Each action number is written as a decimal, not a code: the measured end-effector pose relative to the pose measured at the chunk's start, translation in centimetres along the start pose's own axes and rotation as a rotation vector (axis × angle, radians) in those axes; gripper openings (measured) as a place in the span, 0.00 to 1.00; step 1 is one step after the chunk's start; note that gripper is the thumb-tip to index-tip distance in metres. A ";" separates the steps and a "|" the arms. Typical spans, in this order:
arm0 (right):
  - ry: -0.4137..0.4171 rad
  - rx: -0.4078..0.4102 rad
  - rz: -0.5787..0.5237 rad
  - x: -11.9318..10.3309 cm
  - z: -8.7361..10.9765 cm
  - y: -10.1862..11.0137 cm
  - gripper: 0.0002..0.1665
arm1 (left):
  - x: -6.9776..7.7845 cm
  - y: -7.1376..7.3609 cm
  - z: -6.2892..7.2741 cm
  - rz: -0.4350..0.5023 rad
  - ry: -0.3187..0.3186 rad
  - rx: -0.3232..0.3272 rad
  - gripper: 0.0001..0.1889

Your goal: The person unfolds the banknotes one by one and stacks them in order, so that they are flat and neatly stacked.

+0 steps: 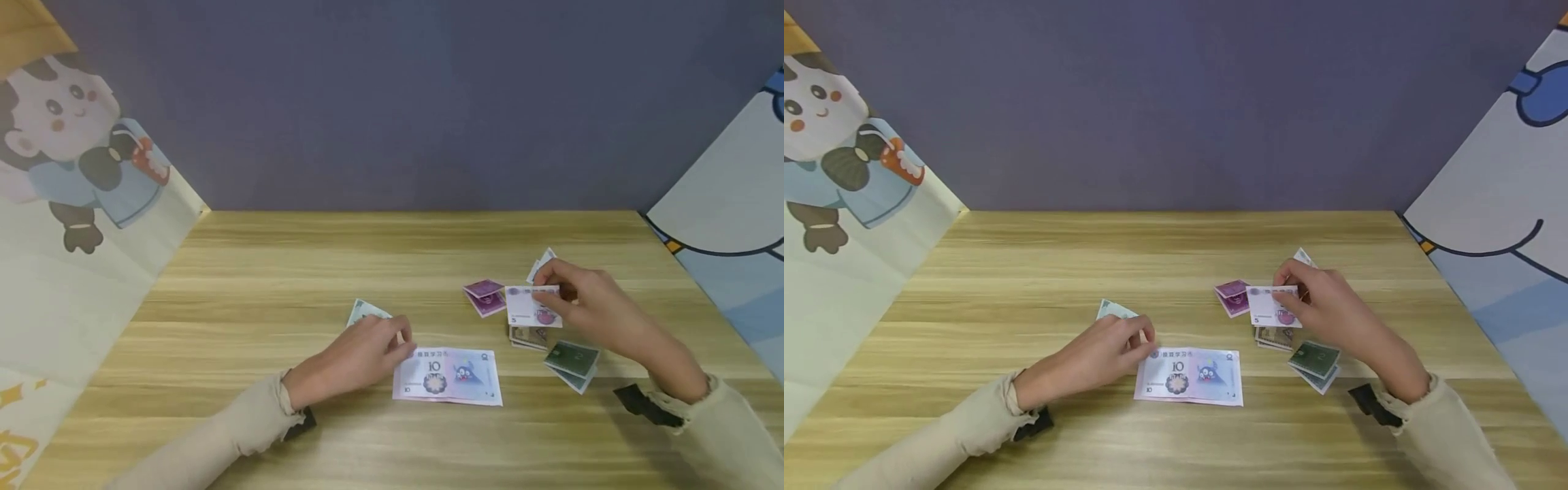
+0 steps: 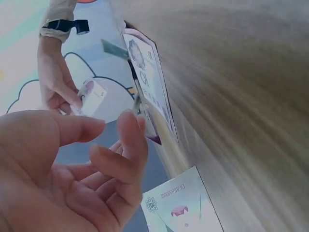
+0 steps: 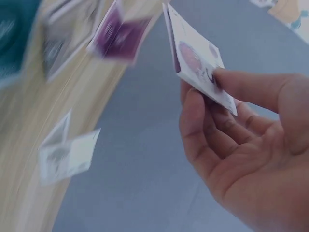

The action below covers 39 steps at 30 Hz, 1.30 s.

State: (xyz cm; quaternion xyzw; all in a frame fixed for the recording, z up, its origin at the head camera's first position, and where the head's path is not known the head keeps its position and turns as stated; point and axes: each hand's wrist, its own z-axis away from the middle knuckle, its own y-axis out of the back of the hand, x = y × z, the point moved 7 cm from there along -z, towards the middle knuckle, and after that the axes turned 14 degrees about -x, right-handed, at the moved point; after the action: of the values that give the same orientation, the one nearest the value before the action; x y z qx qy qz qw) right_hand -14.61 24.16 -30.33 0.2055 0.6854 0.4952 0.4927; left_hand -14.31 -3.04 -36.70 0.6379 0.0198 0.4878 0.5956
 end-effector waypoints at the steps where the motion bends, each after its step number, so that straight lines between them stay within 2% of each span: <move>1: 0.016 -0.005 -0.010 -0.6 -0.1 -0.2 0.07 | 0.0 0.1 0.0 0.013 -0.002 0.006 0.07; 8: 0.076 -0.037 -0.058 -3.8 -0.9 -1.5 0.07 | 0.5 0.9 0.2 0.054 -0.060 0.077 0.12; 13: 0.112 -0.052 -0.161 -5.3 -1.3 -2.8 0.06 | 1.3 1.1 0.2 0.067 -0.127 0.093 0.15; 16: 0.112 -0.049 -0.222 -6.1 -1.5 -3.4 0.07 | 2.0 1.1 0.3 0.095 -0.184 0.106 0.14; 19: 0.146 -0.042 -0.292 -7.0 -1.7 -3.9 0.07 | 2.8 1.3 0.4 0.126 -0.244 0.132 0.09; 22: 0.175 -0.052 -0.367 -7.7 -2.0 -4.4 0.07 | 3.2 1.3 0.6 0.160 -0.278 0.142 0.04; 30: 0.194 -0.085 -0.464 -8.7 -2.2 -5.7 0.06 | 3.9 0.9 1.5 0.209 -0.300 0.143 0.06; 34: 0.180 -0.096 -0.577 -8.2 -2.4 -6.0 0.02 | 3.6 1.1 1.6 0.269 -0.292 0.137 0.04; 39: 0.085 -0.146 -0.792 -6.7 -3.0 -6.8 0.21 | 2.8 1.2 1.7 0.392 -0.253 0.096 0.09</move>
State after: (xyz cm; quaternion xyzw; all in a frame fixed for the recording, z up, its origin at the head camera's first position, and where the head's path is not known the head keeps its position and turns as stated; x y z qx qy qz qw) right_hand -12.99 14.63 -33.08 -0.1305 0.6944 0.3223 0.6300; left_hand -12.43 -2.93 -33.84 0.7131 -0.1561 0.5088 0.4563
